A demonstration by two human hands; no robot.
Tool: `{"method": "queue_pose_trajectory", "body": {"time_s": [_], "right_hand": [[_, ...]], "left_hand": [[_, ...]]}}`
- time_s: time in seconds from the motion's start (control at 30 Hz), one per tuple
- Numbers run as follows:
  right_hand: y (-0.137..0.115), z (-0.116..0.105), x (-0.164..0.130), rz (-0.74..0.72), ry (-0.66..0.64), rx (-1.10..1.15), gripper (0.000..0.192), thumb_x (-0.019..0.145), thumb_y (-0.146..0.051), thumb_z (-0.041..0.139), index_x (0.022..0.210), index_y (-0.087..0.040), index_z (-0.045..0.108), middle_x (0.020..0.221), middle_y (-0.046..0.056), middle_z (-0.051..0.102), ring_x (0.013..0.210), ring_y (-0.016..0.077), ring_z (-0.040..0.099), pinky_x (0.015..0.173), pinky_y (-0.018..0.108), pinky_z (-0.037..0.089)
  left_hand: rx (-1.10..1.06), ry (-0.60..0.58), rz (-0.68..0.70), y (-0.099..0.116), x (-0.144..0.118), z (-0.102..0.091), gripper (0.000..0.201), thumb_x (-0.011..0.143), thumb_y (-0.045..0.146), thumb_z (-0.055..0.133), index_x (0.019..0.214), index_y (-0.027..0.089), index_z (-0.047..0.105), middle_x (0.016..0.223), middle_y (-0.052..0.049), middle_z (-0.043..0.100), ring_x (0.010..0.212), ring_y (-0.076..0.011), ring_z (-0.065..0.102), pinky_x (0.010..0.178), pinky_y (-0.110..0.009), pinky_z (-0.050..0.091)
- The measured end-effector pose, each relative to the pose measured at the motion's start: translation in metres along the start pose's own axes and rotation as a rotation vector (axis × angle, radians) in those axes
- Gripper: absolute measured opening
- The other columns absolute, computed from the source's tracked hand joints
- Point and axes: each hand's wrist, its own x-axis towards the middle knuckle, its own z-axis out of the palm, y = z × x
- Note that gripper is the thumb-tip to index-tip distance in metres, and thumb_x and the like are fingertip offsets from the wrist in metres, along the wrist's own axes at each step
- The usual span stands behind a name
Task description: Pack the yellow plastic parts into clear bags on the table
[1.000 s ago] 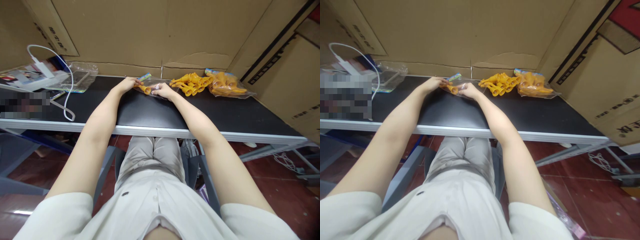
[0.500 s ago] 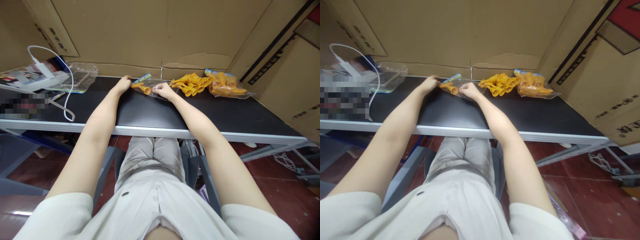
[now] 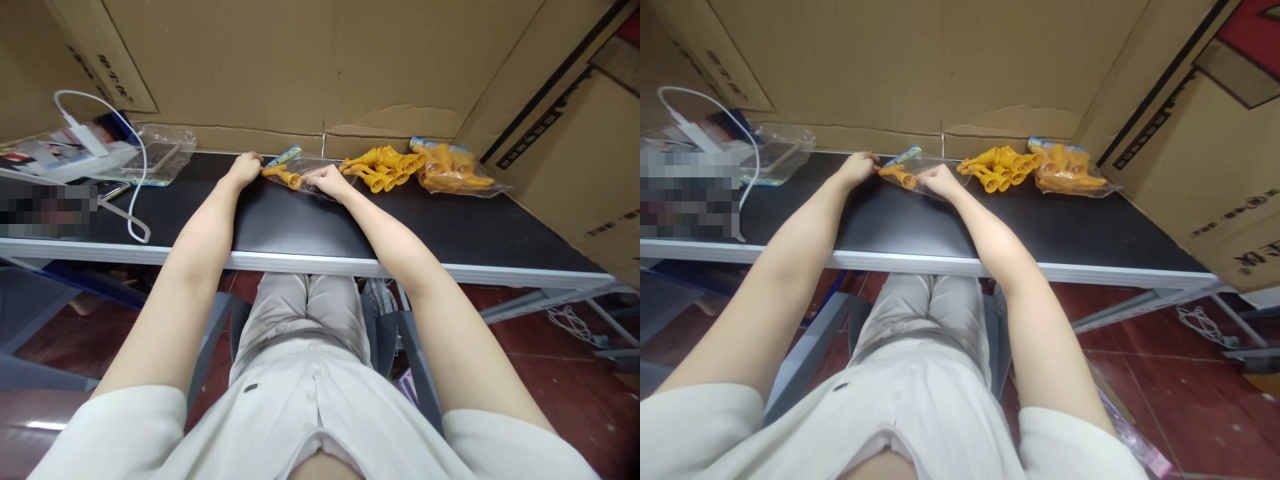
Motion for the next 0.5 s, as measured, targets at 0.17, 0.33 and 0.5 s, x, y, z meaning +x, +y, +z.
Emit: {"method": "queue_pose_trajectory", "body": {"time_s": [0.17, 0.33, 0.5], "right_hand": [[-0.008, -0.003, -0.005, 0.037, -0.052, 0.016, 0.032, 0.078, -0.008, 0.070, 0.105, -0.010, 0.087, 0.130, 0.013, 0.084, 0.137, 0.0288, 0.075, 0.129, 0.040, 0.050], [-0.012, -0.008, -0.009, 0.057, -0.124, -0.069, 0.057, 0.076, -0.001, 0.067, 0.129, -0.011, 0.084, 0.146, 0.011, 0.077, 0.150, 0.0274, 0.066, 0.134, 0.041, 0.043], [-0.013, -0.008, -0.009, 0.022, -0.179, -0.142, 0.055, 0.077, -0.002, 0.072, 0.129, -0.016, 0.086, 0.150, 0.011, 0.075, 0.160, 0.0276, 0.056, 0.137, 0.043, 0.038]], "left_hand": [[0.184, -0.014, 0.021, 0.010, -0.009, -0.003, 0.069, 0.088, 0.009, 0.041, 0.151, 0.002, 0.071, 0.159, -0.019, 0.069, 0.155, -0.0311, 0.058, 0.130, -0.035, 0.044], [0.218, -0.012, 0.052, 0.013, -0.013, -0.005, 0.068, 0.088, 0.013, 0.046, 0.150, 0.009, 0.075, 0.159, -0.015, 0.069, 0.155, -0.0335, 0.059, 0.131, -0.038, 0.043], [0.274, -0.054, 0.106, 0.013, -0.013, -0.003, 0.064, 0.094, 0.015, 0.043, 0.148, 0.004, 0.076, 0.158, -0.020, 0.069, 0.153, -0.0332, 0.061, 0.130, -0.037, 0.044]]}}
